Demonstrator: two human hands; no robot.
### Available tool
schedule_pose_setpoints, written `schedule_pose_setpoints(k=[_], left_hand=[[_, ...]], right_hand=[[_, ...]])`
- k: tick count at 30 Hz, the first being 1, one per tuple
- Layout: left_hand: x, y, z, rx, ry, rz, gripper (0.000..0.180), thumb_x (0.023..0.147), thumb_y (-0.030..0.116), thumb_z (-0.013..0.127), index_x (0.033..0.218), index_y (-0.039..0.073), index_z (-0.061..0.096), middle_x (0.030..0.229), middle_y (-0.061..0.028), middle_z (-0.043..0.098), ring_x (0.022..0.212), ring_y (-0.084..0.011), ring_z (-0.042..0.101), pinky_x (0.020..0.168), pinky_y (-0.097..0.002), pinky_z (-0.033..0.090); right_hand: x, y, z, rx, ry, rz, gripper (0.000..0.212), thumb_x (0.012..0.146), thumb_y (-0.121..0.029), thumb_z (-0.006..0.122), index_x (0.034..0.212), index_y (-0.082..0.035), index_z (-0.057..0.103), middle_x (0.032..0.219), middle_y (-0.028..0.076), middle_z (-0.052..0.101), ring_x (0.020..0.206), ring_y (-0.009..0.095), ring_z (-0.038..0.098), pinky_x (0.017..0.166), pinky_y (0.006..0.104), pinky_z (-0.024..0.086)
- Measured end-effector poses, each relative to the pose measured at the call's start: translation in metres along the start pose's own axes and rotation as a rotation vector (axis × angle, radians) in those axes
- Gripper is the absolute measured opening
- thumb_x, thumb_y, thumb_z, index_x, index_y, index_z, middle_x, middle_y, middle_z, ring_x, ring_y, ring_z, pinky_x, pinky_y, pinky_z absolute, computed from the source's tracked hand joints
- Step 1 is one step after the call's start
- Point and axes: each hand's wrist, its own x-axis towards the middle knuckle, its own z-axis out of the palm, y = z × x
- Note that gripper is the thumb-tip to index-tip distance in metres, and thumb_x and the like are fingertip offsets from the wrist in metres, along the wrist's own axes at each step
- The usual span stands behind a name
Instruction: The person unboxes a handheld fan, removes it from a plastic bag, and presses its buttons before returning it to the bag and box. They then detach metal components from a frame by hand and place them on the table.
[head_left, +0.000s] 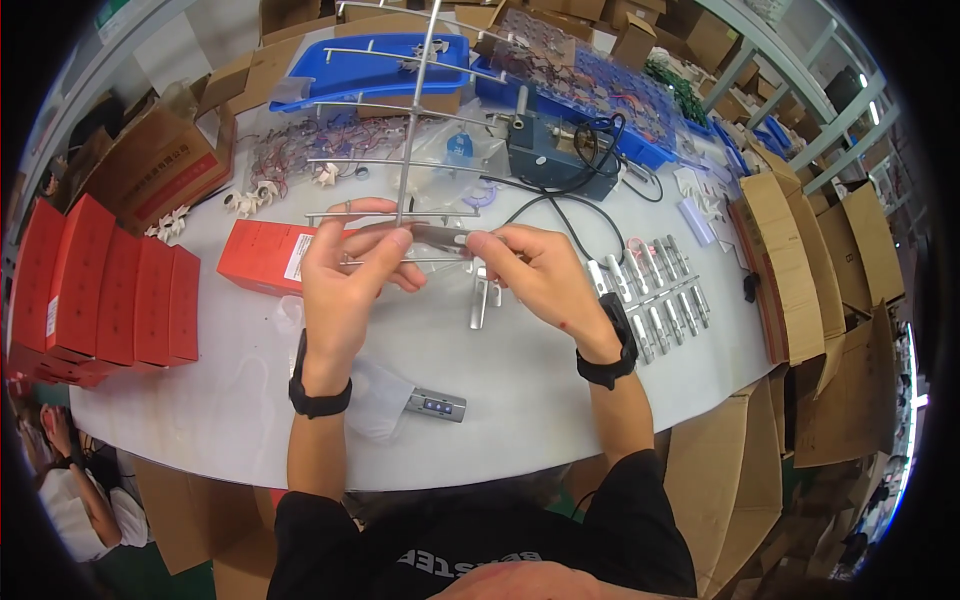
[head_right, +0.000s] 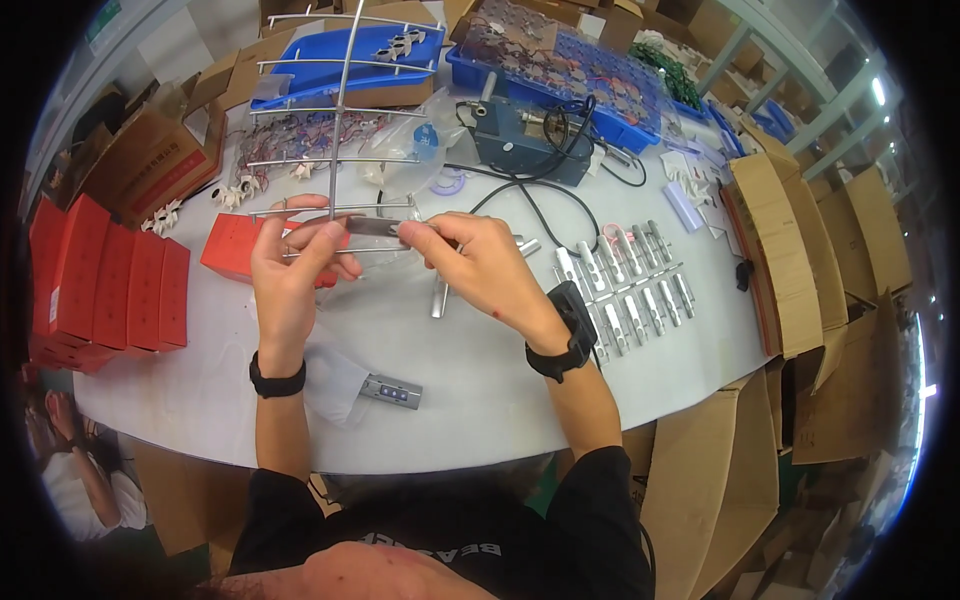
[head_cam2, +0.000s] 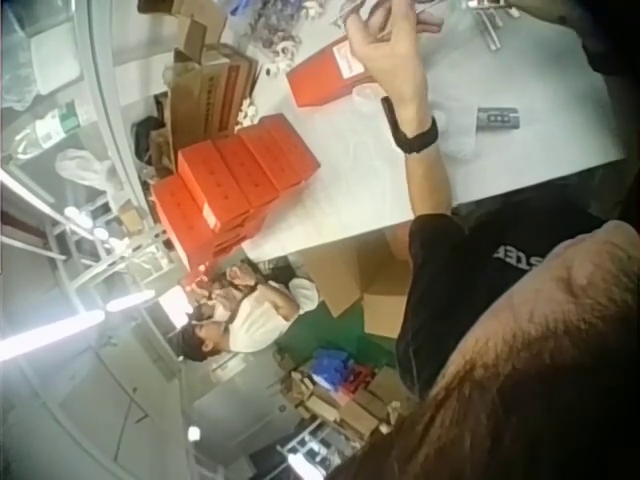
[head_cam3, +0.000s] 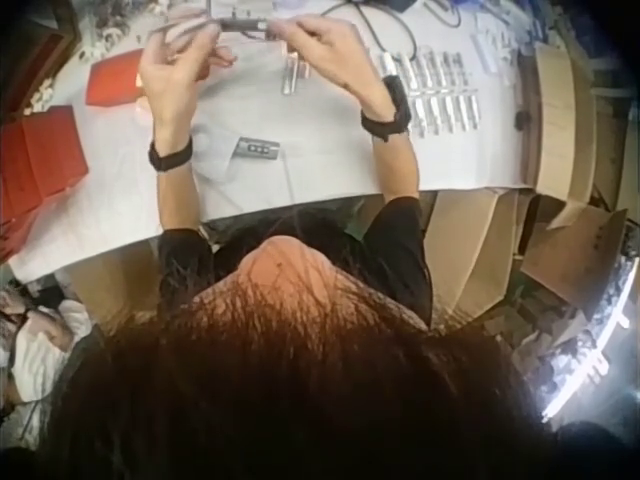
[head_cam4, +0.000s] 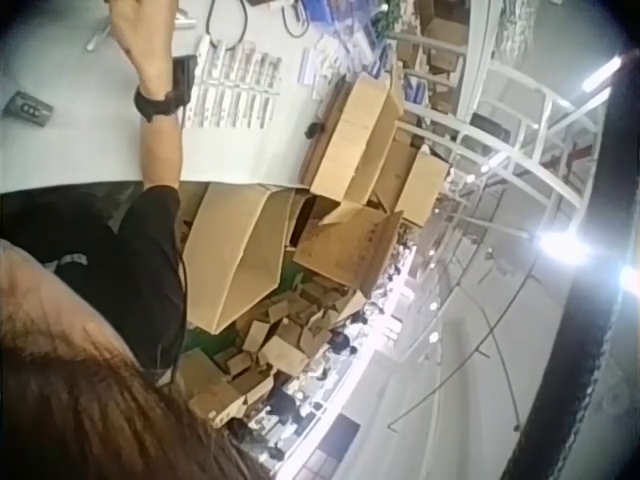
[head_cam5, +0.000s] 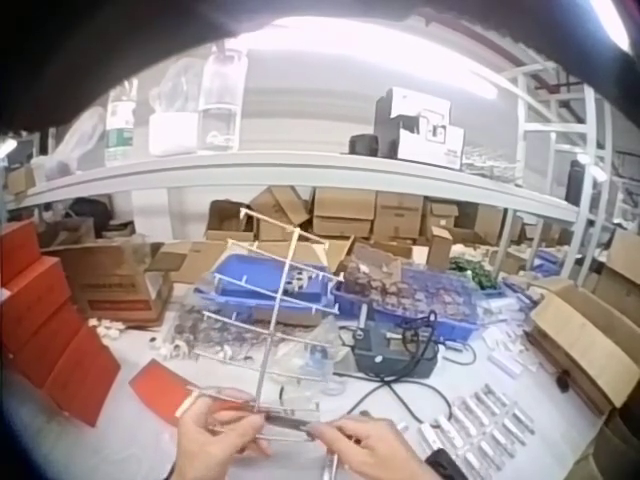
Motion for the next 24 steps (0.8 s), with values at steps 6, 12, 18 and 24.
schedule_pose_setpoints(k=[6, 12, 18, 24], left_hand=[[-0.011, -0.006, 0.022, 0.038, 0.020, 0.178, 0.031, 0.096, 0.000, 0.059, 0.124, -0.007, 0.048, 0.137, -0.0279, 0.055, 0.071, -0.0243, 0.073, 0.059, -0.0293, 0.061], [-0.002, 0.007, 0.004, -0.053, -0.008, 0.053, 0.030, 0.097, -0.001, 0.056, 0.125, -0.008, 0.046, 0.133, -0.0273, 0.059, 0.070, -0.0250, 0.073, 0.058, -0.0307, 0.062], [-0.005, -0.004, 0.012, 0.010, 0.017, 0.088, 0.030, 0.098, 0.002, 0.057, 0.124, -0.007, 0.047, 0.125, -0.0270, 0.064, 0.069, -0.0252, 0.073, 0.058, -0.0312, 0.061], [-0.006, 0.004, 0.008, -0.123, 0.038, 0.034, 0.031, 0.097, 0.002, 0.060, 0.124, -0.008, 0.048, 0.121, -0.0270, 0.066, 0.070, -0.0242, 0.073, 0.059, -0.0316, 0.062]], right_hand=[[0.000, 0.011, 0.024, -1.153, 0.564, -0.620, 0.023, 0.099, -0.022, 0.065, 0.103, -0.002, 0.073, 0.076, 0.000, 0.062, 0.067, 0.005, 0.056, 0.055, 0.0225, 0.042], [0.012, 0.027, -0.003, 0.134, 0.148, -0.117, 0.016, 0.091, -0.017, 0.073, 0.098, -0.003, 0.073, 0.077, 0.004, 0.062, 0.064, 0.013, 0.057, 0.054, 0.0268, 0.044], [0.011, 0.026, 0.018, -0.075, 0.429, -0.300, 0.013, 0.093, -0.015, 0.071, 0.098, -0.003, 0.073, 0.080, 0.006, 0.063, 0.066, 0.015, 0.058, 0.055, 0.0276, 0.045], [0.012, 0.024, 0.013, -0.346, 0.502, -0.709, 0.016, 0.098, -0.013, 0.065, 0.098, 0.002, 0.071, 0.084, 0.007, 0.064, 0.069, 0.014, 0.058, 0.061, 0.0275, 0.046]])
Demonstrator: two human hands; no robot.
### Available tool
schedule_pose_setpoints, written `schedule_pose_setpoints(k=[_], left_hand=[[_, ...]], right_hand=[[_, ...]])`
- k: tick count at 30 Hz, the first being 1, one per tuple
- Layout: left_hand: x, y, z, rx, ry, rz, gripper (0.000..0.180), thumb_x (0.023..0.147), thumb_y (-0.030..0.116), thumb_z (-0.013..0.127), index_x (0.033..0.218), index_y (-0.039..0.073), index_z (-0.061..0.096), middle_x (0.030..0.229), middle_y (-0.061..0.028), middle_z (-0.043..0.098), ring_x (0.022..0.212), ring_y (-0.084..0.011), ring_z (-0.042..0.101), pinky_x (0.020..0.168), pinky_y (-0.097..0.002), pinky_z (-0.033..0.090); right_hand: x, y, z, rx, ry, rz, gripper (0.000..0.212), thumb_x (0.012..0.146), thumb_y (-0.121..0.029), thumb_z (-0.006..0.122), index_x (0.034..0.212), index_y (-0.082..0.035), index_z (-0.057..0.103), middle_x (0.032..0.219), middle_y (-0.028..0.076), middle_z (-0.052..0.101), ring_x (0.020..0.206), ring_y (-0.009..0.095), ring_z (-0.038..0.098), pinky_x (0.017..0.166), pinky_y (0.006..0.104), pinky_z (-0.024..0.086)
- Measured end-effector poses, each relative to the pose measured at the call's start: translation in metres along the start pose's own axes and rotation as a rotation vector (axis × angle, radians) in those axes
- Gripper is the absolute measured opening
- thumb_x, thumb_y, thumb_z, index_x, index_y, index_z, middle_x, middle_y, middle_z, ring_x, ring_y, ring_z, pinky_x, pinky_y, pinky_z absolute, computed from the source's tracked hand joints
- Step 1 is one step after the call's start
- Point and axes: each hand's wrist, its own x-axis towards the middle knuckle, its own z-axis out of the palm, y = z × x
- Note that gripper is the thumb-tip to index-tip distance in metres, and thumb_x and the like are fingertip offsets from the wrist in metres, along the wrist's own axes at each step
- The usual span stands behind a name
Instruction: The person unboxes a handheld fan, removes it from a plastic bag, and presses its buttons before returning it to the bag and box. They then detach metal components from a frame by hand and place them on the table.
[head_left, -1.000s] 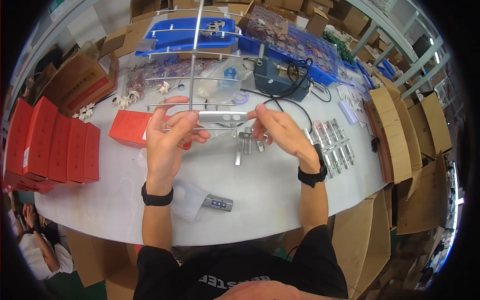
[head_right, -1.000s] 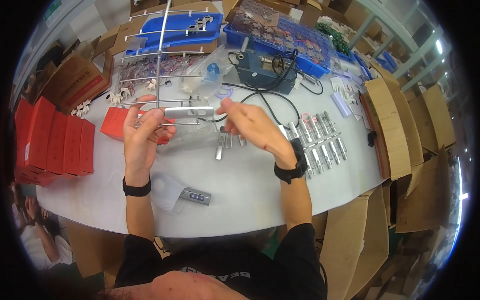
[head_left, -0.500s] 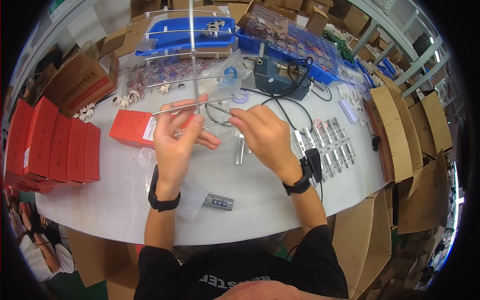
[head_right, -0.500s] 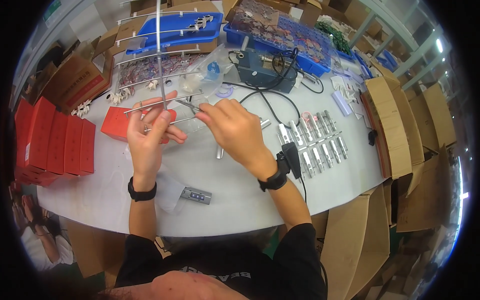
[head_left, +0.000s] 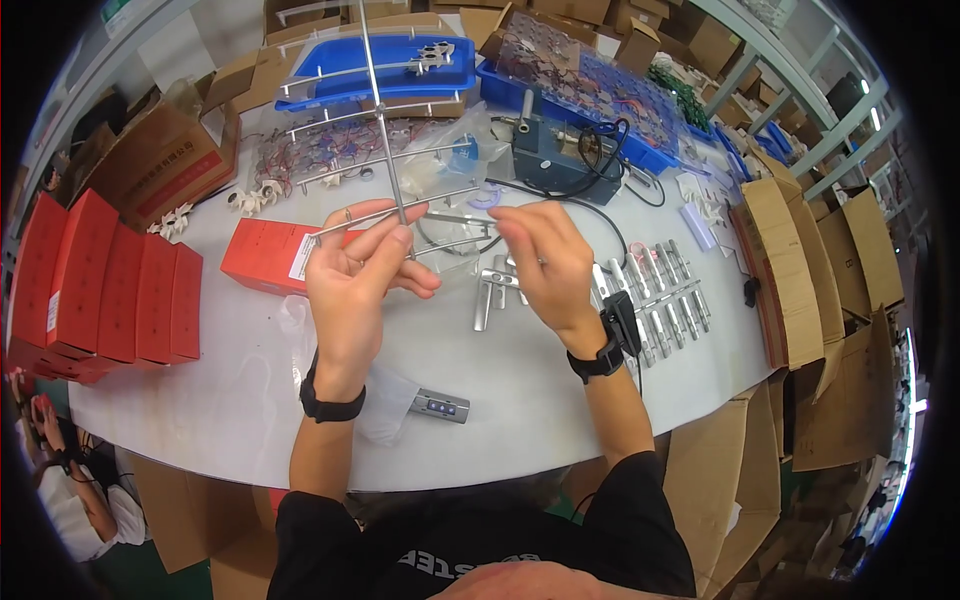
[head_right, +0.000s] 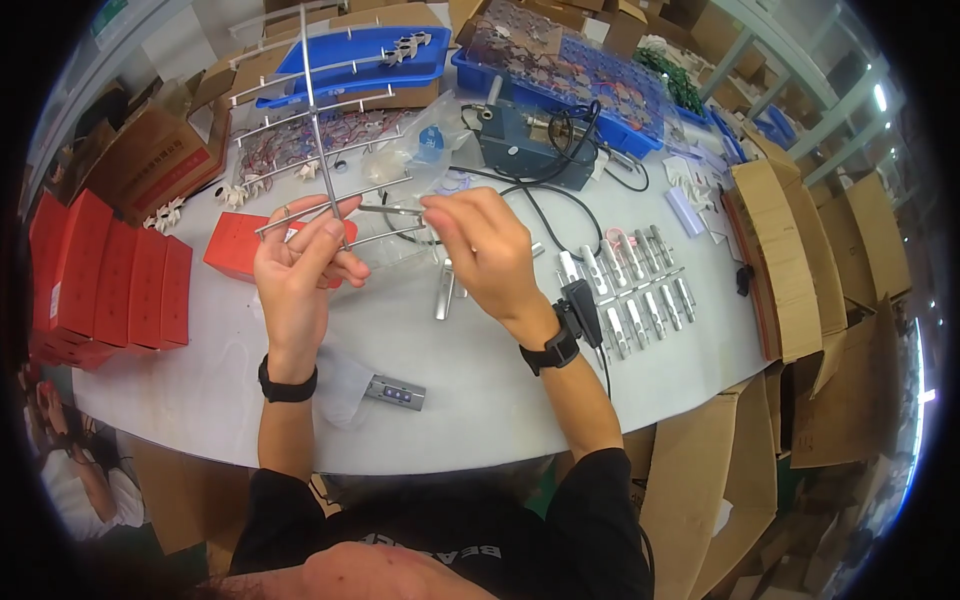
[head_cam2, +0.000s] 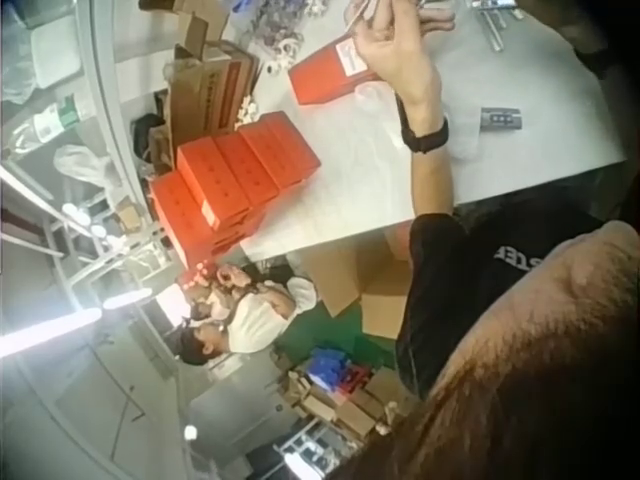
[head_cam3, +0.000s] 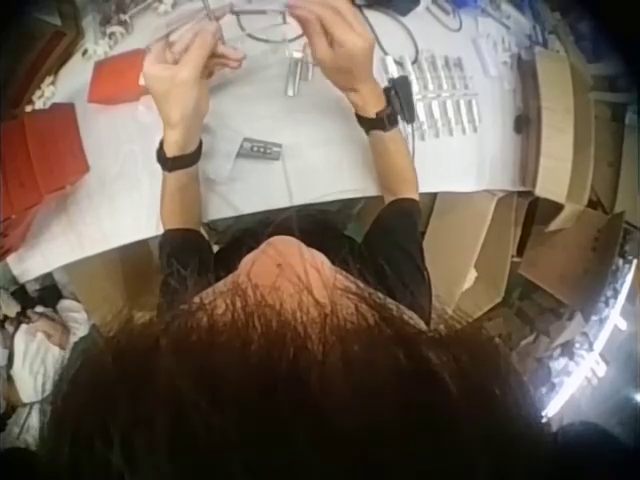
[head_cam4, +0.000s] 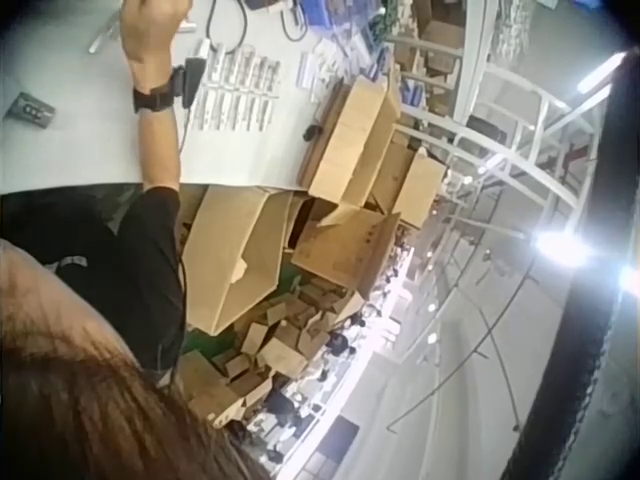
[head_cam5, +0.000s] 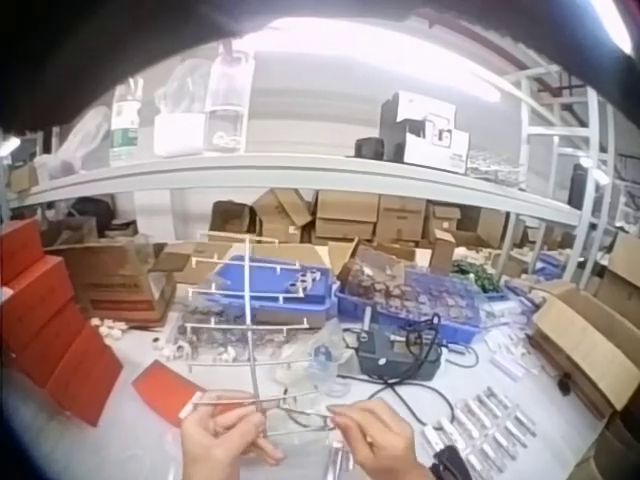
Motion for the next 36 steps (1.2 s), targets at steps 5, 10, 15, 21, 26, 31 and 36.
schedule_pose_setpoints(k=[5, 10, 15, 21, 26, 31, 36], left_hand=[[-0.007, -0.013, 0.014, 0.086, 0.062, 0.097, 0.033, 0.095, 0.003, 0.062, 0.124, -0.006, 0.049, 0.113, -0.0254, 0.068, 0.064, -0.0209, 0.070, 0.053, -0.0270, 0.055], [0.003, 0.000, -0.006, -0.024, 0.170, 0.027, 0.035, 0.094, 0.004, 0.065, 0.124, -0.006, 0.050, 0.108, -0.0239, 0.070, 0.063, -0.0190, 0.069, 0.052, -0.0292, 0.054], [0.002, 0.025, -0.012, -0.013, 0.137, 0.090, 0.033, 0.093, 0.004, 0.066, 0.122, -0.005, 0.051, 0.104, -0.0210, 0.071, 0.058, -0.0151, 0.064, 0.050, -0.0270, 0.049], [-0.007, 0.020, -0.009, 0.075, 0.040, 0.056, 0.030, 0.093, 0.003, 0.064, 0.120, -0.002, 0.052, 0.106, -0.0207, 0.071, 0.057, -0.0119, 0.058, 0.052, -0.0244, 0.048], [-0.013, 0.015, 0.010, 0.123, -0.033, 0.031, 0.030, 0.093, 0.001, 0.062, 0.121, -0.001, 0.051, 0.114, -0.0224, 0.069, 0.058, -0.0102, 0.057, 0.053, -0.0229, 0.047], [-0.039, 0.022, 0.025, 0.137, -0.161, 0.112, 0.037, 0.091, -0.001, 0.062, 0.126, -0.003, 0.050, 0.122, -0.0237, 0.066, 0.059, -0.0102, 0.058, 0.054, -0.0215, 0.048], [-0.063, 0.015, 0.022, 0.308, -0.233, 0.172, 0.044, 0.090, -0.002, 0.062, 0.132, -0.004, 0.049, 0.128, -0.0231, 0.063, 0.062, -0.0108, 0.060, 0.056, -0.0217, 0.050]], right_hand=[[0.002, -0.007, -0.005, 0.904, 0.031, 1.187, 0.012, 0.096, -0.007, 0.067, 0.102, 0.002, 0.072, 0.086, 0.007, 0.066, 0.070, 0.017, 0.059, 0.065, 0.0287, 0.048], [-0.007, 0.006, 0.002, -0.128, 0.314, -0.057, 0.018, 0.096, -0.012, 0.068, 0.106, 0.003, 0.071, 0.086, 0.009, 0.066, 0.071, 0.018, 0.059, 0.066, 0.0286, 0.049], [0.001, 0.024, -0.030, -0.154, -0.258, 0.141, 0.024, 0.094, -0.014, 0.068, 0.109, 0.003, 0.067, 0.091, 0.015, 0.068, 0.075, 0.027, 0.064, 0.066, 0.0344, 0.051], [-0.004, 0.007, -0.042, -0.609, -0.581, 0.399, 0.038, 0.091, -0.014, 0.069, 0.126, -0.004, 0.060, 0.108, 0.016, 0.067, 0.086, 0.037, 0.067, 0.070, 0.0417, 0.055], [0.004, -0.019, -0.064, -0.529, -0.428, 0.253, 0.044, 0.091, -0.019, 0.069, 0.131, -0.009, 0.057, 0.117, 0.015, 0.063, 0.092, 0.034, 0.067, 0.072, 0.0410, 0.057], [0.010, -0.090, -0.060, -0.326, -0.242, -0.104, 0.052, 0.087, -0.022, 0.073, 0.136, -0.013, 0.058, 0.124, 0.012, 0.062, 0.090, 0.025, 0.069, 0.073, 0.0333, 0.057], [-0.021, -0.111, -0.063, -0.509, -0.147, -0.134, 0.056, 0.087, -0.018, 0.071, 0.140, -0.014, 0.054, 0.111, 0.012, 0.062, 0.081, 0.021, 0.068, 0.064, 0.0313, 0.057]])
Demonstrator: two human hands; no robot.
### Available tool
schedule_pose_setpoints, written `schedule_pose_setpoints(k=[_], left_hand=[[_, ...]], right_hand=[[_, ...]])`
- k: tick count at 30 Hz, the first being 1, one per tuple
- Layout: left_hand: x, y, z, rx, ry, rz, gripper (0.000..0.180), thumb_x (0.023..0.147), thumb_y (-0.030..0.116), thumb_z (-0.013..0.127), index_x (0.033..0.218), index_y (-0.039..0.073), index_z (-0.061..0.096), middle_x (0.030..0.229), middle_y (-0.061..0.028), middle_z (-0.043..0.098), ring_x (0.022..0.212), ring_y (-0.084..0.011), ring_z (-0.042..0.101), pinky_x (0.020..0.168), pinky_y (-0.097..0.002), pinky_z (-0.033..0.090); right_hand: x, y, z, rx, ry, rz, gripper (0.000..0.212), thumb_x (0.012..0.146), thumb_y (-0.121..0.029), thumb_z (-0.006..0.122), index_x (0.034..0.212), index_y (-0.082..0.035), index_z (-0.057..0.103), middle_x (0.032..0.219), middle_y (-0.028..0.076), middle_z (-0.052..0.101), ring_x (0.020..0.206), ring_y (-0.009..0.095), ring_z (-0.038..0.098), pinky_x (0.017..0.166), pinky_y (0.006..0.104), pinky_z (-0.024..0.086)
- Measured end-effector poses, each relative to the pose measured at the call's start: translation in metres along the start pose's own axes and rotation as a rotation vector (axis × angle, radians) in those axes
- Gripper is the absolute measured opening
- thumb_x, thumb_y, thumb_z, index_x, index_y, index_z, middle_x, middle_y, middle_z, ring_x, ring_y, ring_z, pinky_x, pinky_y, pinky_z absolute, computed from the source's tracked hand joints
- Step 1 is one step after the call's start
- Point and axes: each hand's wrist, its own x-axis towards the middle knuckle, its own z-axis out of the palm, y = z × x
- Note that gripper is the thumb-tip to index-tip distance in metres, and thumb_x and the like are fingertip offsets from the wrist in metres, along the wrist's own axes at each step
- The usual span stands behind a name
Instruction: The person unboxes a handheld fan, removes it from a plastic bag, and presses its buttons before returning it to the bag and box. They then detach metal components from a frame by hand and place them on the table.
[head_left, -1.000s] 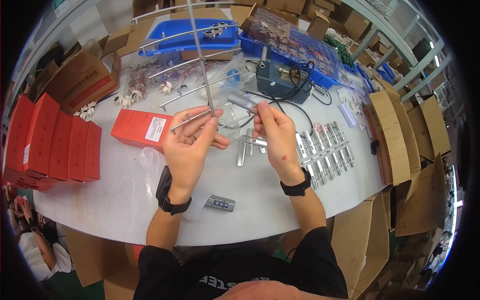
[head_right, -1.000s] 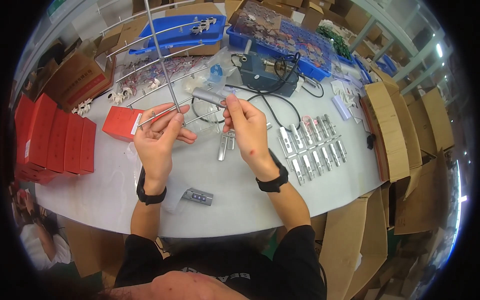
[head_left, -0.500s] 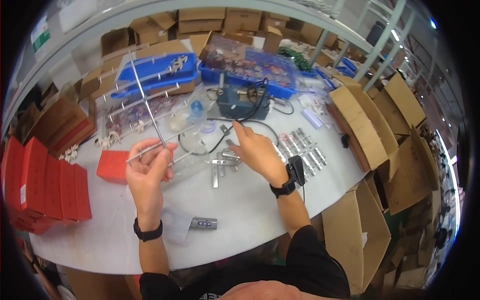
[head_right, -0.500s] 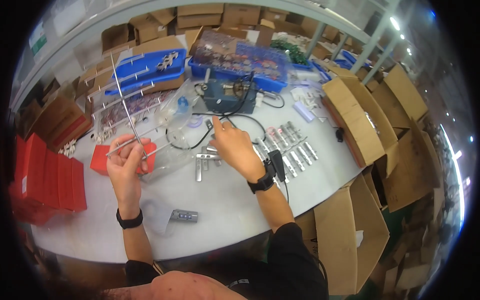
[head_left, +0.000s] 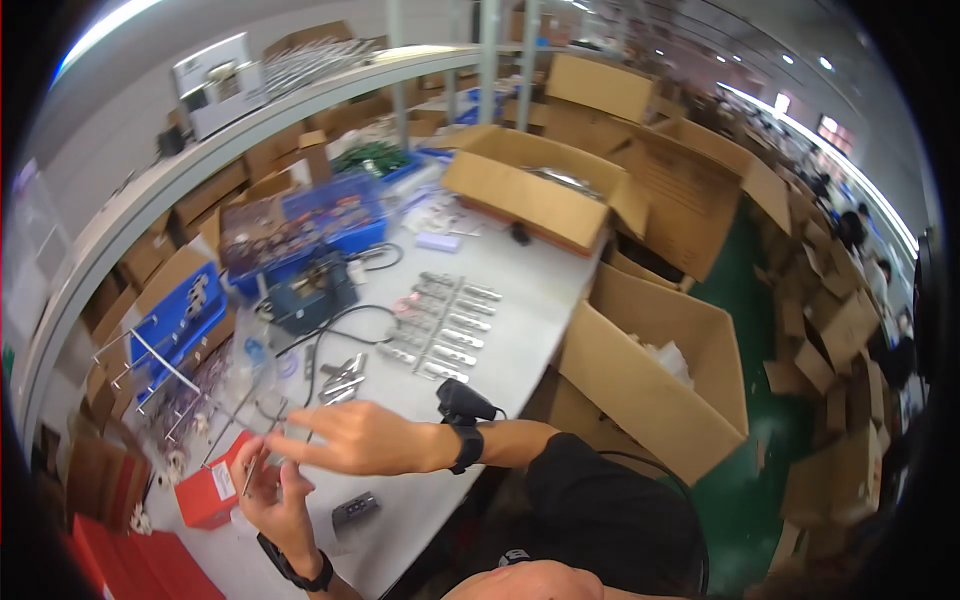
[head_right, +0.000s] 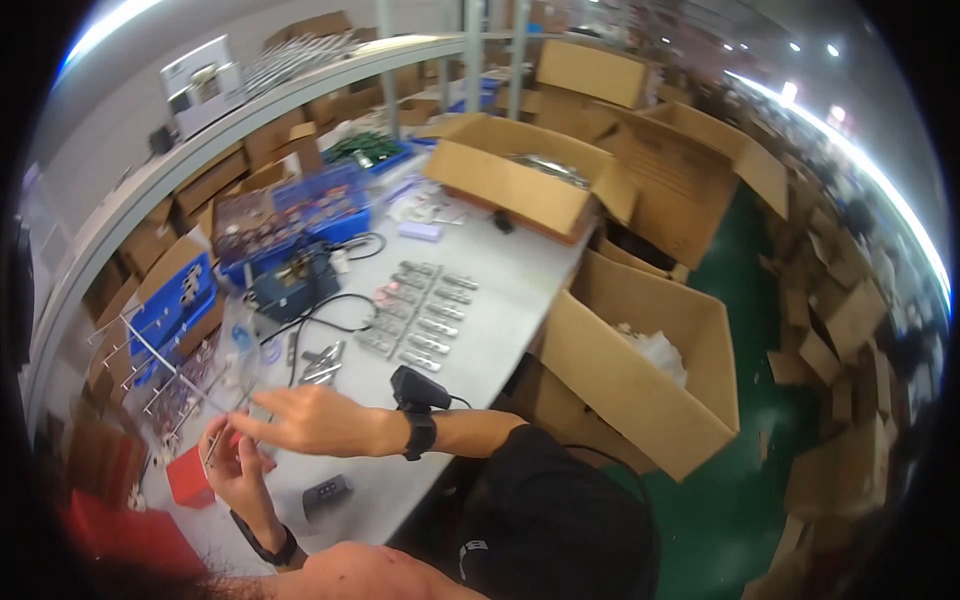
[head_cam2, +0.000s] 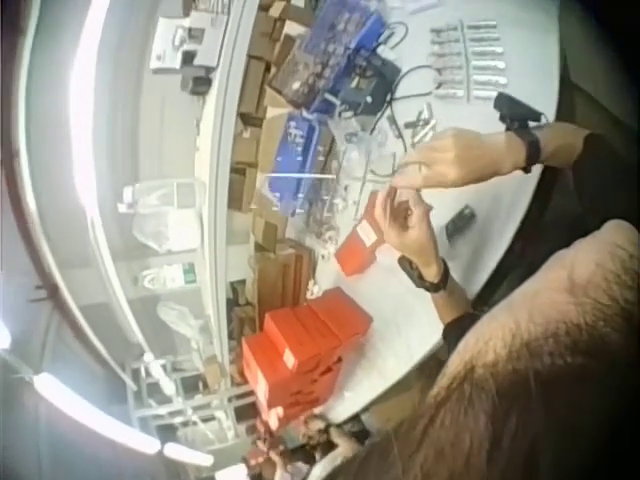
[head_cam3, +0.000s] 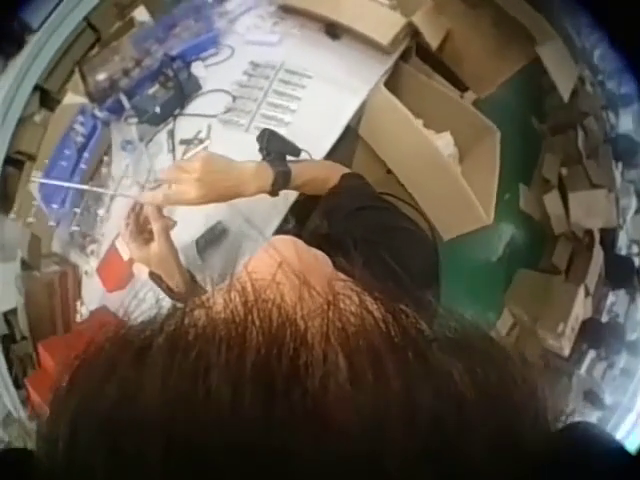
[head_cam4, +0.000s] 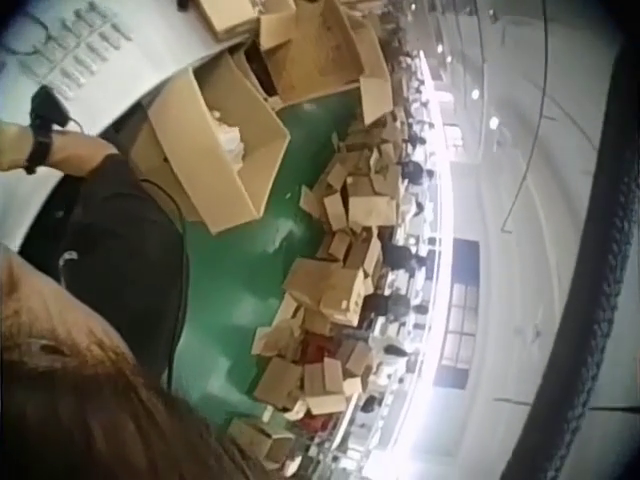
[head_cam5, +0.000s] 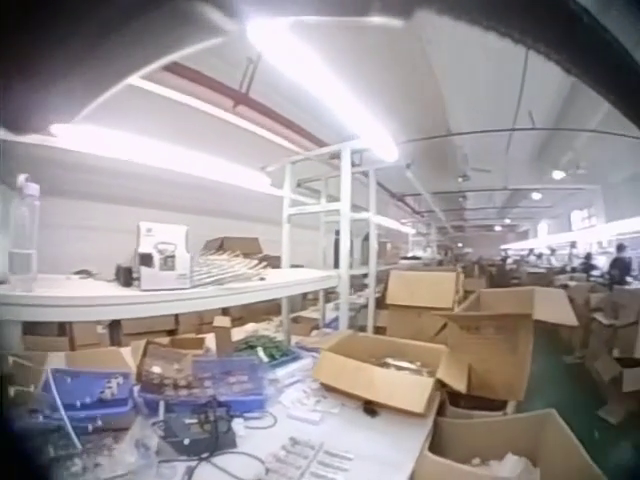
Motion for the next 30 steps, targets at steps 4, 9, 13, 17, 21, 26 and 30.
schedule_pose_setpoints(k=[4, 9, 13, 17, 21, 26, 30], left_hand=[[-0.012, 0.004, -0.001, 0.038, -0.083, 0.099, 0.048, 0.090, -0.002, 0.063, 0.136, -0.006, 0.048, 0.132, -0.0208, 0.060, 0.066, -0.0102, 0.061, 0.056, -0.0209, 0.048], [-0.031, 0.032, 0.015, 0.319, -0.148, 0.193, 0.053, 0.090, -0.002, 0.064, 0.139, -0.007, 0.045, 0.135, -0.0168, 0.060, 0.068, -0.0084, 0.059, 0.057, -0.0206, 0.045], [-0.045, 0.066, 0.029, 0.304, -0.130, 0.081, 0.055, 0.091, 0.001, 0.067, 0.141, -0.007, 0.046, 0.134, -0.0149, 0.062, 0.070, -0.0094, 0.060, 0.060, -0.0230, 0.046], [-0.080, 0.056, -0.038, 0.662, -0.299, 0.305, 0.048, 0.097, 0.002, 0.061, 0.143, 0.000, 0.049, 0.128, -0.0145, 0.065, 0.071, -0.0112, 0.064, 0.059, -0.0240, 0.050], [-0.178, -0.041, -0.125, 0.348, -0.905, -0.261, 0.049, 0.097, 0.016, 0.063, 0.142, 0.003, 0.049, 0.131, -0.0173, 0.060, 0.094, -0.0228, 0.064, 0.081, -0.0353, 0.053], [-0.354, -0.162, -0.152, 0.610, -0.474, -0.950, 0.065, 0.102, 0.040, 0.056, 0.151, 0.003, 0.036, 0.148, -0.0229, 0.044, 0.131, -0.0363, 0.048, 0.108, -0.0448, 0.042], [-0.432, -0.251, -0.152, 0.638, 0.136, -0.330, 0.054, 0.103, 0.032, 0.057, 0.144, 0.000, 0.044, 0.145, -0.0219, 0.049, 0.131, -0.0348, 0.048, 0.107, -0.0416, 0.042]], right_hand=[[-0.005, -0.023, -0.022, 0.137, -0.064, 0.072, 0.060, 0.087, -0.014, 0.068, 0.144, -0.013, 0.050, 0.096, 0.010, 0.061, 0.072, 0.020, 0.066, 0.059, 0.0317, 0.056], [0.000, -0.037, -0.043, 0.205, -0.078, 0.044, 0.061, 0.086, -0.010, 0.066, 0.144, -0.011, 0.047, 0.079, 0.008, 0.060, 0.065, 0.025, 0.065, 0.057, 0.0362, 0.055], [-0.008, -0.033, -0.075, 0.250, -0.101, 0.057, 0.057, 0.088, -0.011, 0.067, 0.141, -0.013, 0.048, 0.074, 0.007, 0.062, 0.067, 0.026, 0.067, 0.056, 0.0351, 0.054], [-0.016, -0.033, -0.108, 0.519, -0.117, 0.212, 0.052, 0.090, -0.013, 0.068, 0.137, -0.013, 0.046, 0.073, 0.008, 0.066, 0.068, 0.025, 0.070, 0.056, 0.0335, 0.053], [-0.029, -0.021, -0.159, 0.535, -0.227, 0.563, 0.051, 0.092, -0.015, 0.070, 0.134, -0.012, 0.042, 0.078, 0.010, 0.072, 0.066, 0.022, 0.072, 0.058, 0.0334, 0.054], [-0.031, 0.023, -0.198, 0.211, -0.090, 0.472, 0.048, 0.089, -0.012, 0.070, 0.133, -0.013, 0.049, 0.085, 0.010, 0.075, 0.068, 0.023, 0.073, 0.062, 0.0312, 0.055], [-0.002, 0.083, -0.224, -0.237, -0.004, 0.368, 0.043, 0.089, -0.010, 0.069, 0.130, -0.013, 0.054, 0.084, 0.013, 0.073, 0.077, 0.028, 0.073, 0.065, 0.0371, 0.056]])
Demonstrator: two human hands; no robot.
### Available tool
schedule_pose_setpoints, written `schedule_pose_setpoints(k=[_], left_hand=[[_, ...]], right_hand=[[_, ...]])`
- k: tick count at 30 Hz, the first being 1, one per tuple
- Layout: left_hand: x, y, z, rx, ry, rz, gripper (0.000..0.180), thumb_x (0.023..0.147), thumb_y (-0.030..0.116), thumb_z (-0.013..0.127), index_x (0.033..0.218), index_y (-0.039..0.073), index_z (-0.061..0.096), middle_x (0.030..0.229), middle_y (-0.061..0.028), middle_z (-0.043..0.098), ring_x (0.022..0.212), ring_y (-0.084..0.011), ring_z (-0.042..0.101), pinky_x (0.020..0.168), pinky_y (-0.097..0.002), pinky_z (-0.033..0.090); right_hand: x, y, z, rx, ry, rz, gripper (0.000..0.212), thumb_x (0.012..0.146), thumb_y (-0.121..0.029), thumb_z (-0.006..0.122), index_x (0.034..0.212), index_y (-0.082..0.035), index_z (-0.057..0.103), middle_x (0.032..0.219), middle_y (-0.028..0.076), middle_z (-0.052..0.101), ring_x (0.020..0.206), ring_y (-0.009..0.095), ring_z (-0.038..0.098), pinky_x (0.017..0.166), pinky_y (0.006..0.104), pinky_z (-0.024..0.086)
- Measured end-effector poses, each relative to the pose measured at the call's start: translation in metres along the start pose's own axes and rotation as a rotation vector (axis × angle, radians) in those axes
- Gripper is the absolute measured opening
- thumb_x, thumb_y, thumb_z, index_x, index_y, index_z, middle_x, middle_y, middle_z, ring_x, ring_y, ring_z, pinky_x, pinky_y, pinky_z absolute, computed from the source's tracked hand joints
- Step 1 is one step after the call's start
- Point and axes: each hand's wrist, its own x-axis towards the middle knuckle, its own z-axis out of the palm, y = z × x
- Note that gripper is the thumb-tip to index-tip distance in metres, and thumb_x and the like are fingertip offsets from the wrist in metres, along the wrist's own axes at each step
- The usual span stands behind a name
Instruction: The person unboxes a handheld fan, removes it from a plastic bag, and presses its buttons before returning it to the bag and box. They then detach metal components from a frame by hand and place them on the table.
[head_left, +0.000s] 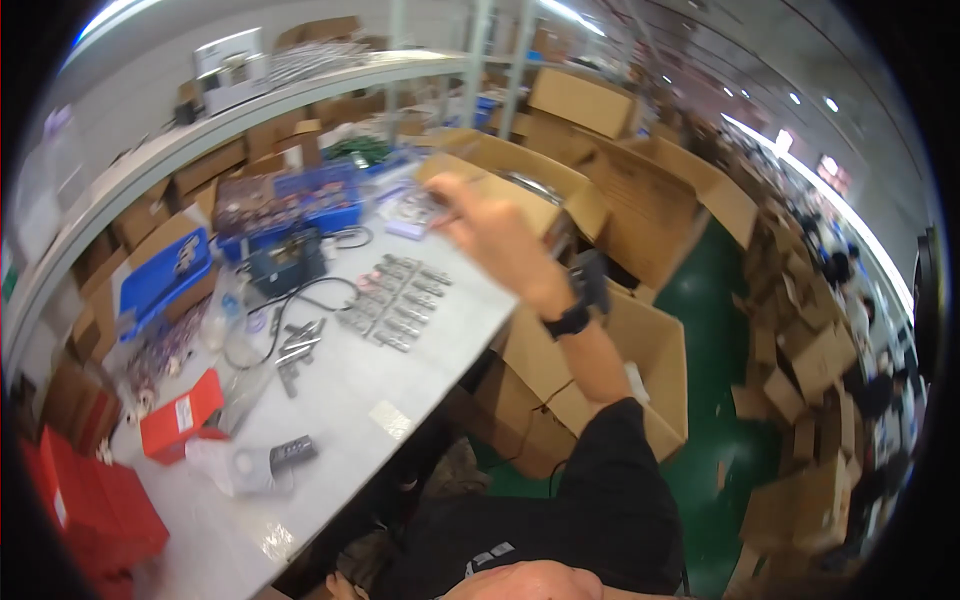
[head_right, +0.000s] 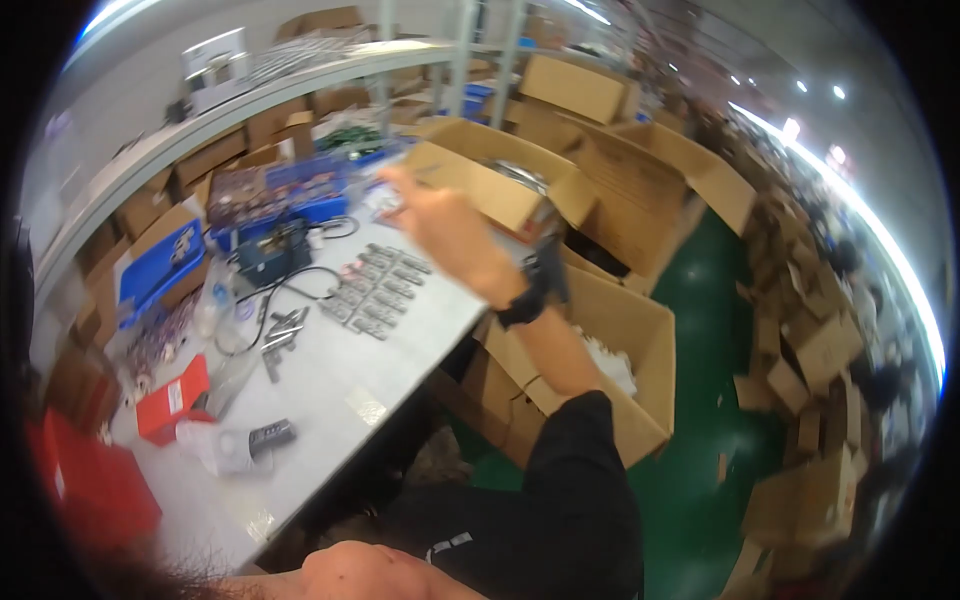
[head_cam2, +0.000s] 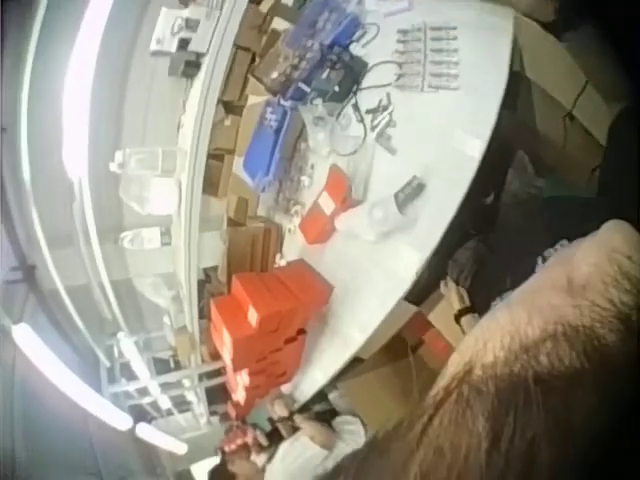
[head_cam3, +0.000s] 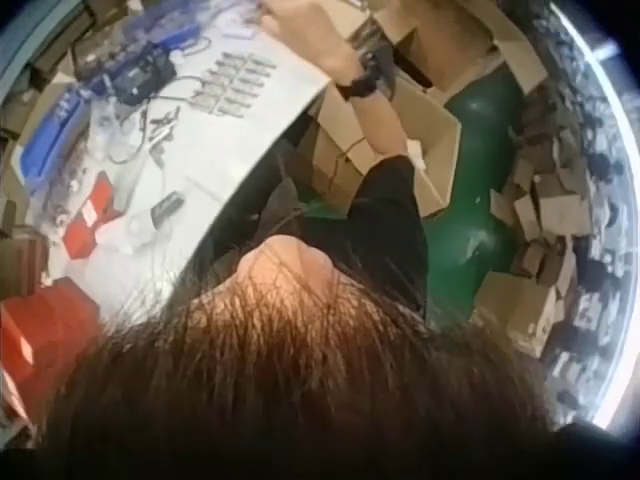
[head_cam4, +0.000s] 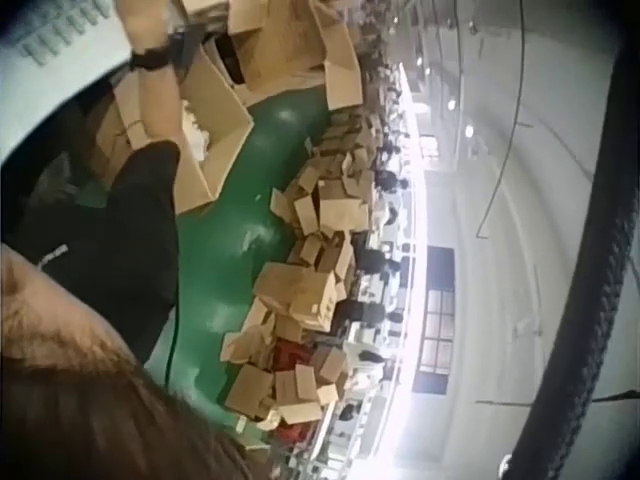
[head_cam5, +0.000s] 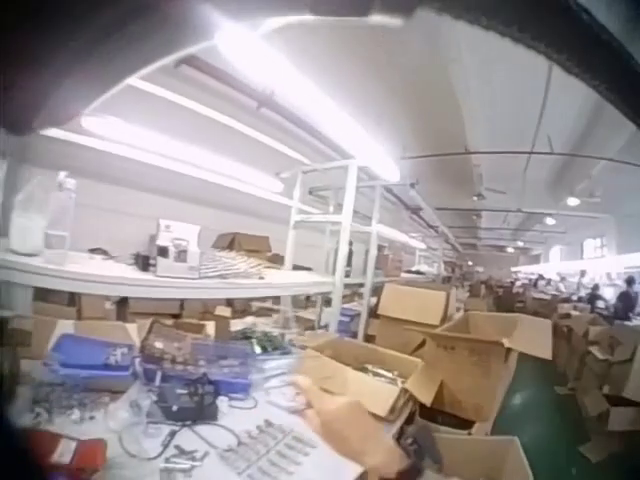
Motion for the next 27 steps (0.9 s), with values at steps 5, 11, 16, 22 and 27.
schedule_pose_setpoints(k=[5, 11, 16, 22, 27], left_hand=[[-0.026, 0.020, 0.000, 0.074, 0.086, 0.272, 0.048, 0.102, 0.024, 0.058, 0.143, 0.001, 0.045, 0.148, -0.0200, 0.049, 0.132, -0.0356, 0.048, 0.107, -0.0407, 0.043], [-0.027, 0.008, -0.013, 0.274, -0.054, 0.143, 0.048, 0.102, 0.023, 0.058, 0.143, 0.001, 0.045, 0.146, -0.0192, 0.050, 0.130, -0.0352, 0.050, 0.105, -0.0414, 0.045], [-0.025, -0.010, -0.003, 0.415, -0.173, 0.014, 0.048, 0.102, 0.022, 0.059, 0.143, 0.001, 0.045, 0.145, -0.0185, 0.051, 0.129, -0.0350, 0.051, 0.104, -0.0420, 0.046], [-0.037, -0.025, 0.022, 0.544, -0.326, -0.171, 0.048, 0.102, 0.021, 0.059, 0.143, 0.002, 0.045, 0.144, -0.0177, 0.053, 0.127, -0.0346, 0.053, 0.103, -0.0428, 0.047], [-0.048, -0.025, 0.034, 0.639, -0.485, -0.317, 0.048, 0.101, 0.020, 0.060, 0.143, 0.002, 0.045, 0.142, -0.0170, 0.054, 0.126, -0.0344, 0.054, 0.102, -0.0434, 0.048]], right_hand=[[0.096, 0.052, -0.016, -0.403, -0.008, 0.047, 0.038, 0.093, -0.025, 0.067, 0.129, -0.019, 0.056, 0.077, 0.020, 0.069, 0.077, 0.041, 0.070, 0.064, 0.0468, 0.055], [0.238, 0.102, 0.029, -0.704, 0.204, -0.163, 0.019, 0.098, -0.019, 0.056, 0.117, -0.016, 0.056, 0.074, 0.020, 0.069, 0.073, 0.040, 0.070, 0.061, 0.0470, 0.056], [0.322, 0.099, 0.081, -0.920, 0.173, -0.242, 0.014, 0.094, -0.010, 0.054, 0.107, -0.012, 0.055, 0.075, 0.018, 0.070, 0.073, 0.038, 0.072, 0.060, 0.0446, 0.057], [0.381, 0.105, 0.155, -0.917, 0.148, -0.200, 0.017, 0.089, -0.007, 0.058, 0.105, -0.009, 0.063, 0.083, 0.016, 0.072, 0.080, 0.033, 0.074, 0.063, 0.0402, 0.058], [0.403, 0.119, 0.209, -0.741, 0.228, -0.224, 0.020, 0.090, -0.010, 0.060, 0.109, -0.010, 0.064, 0.100, 0.020, 0.069, 0.092, 0.034, 0.072, 0.072, 0.0420, 0.059]])
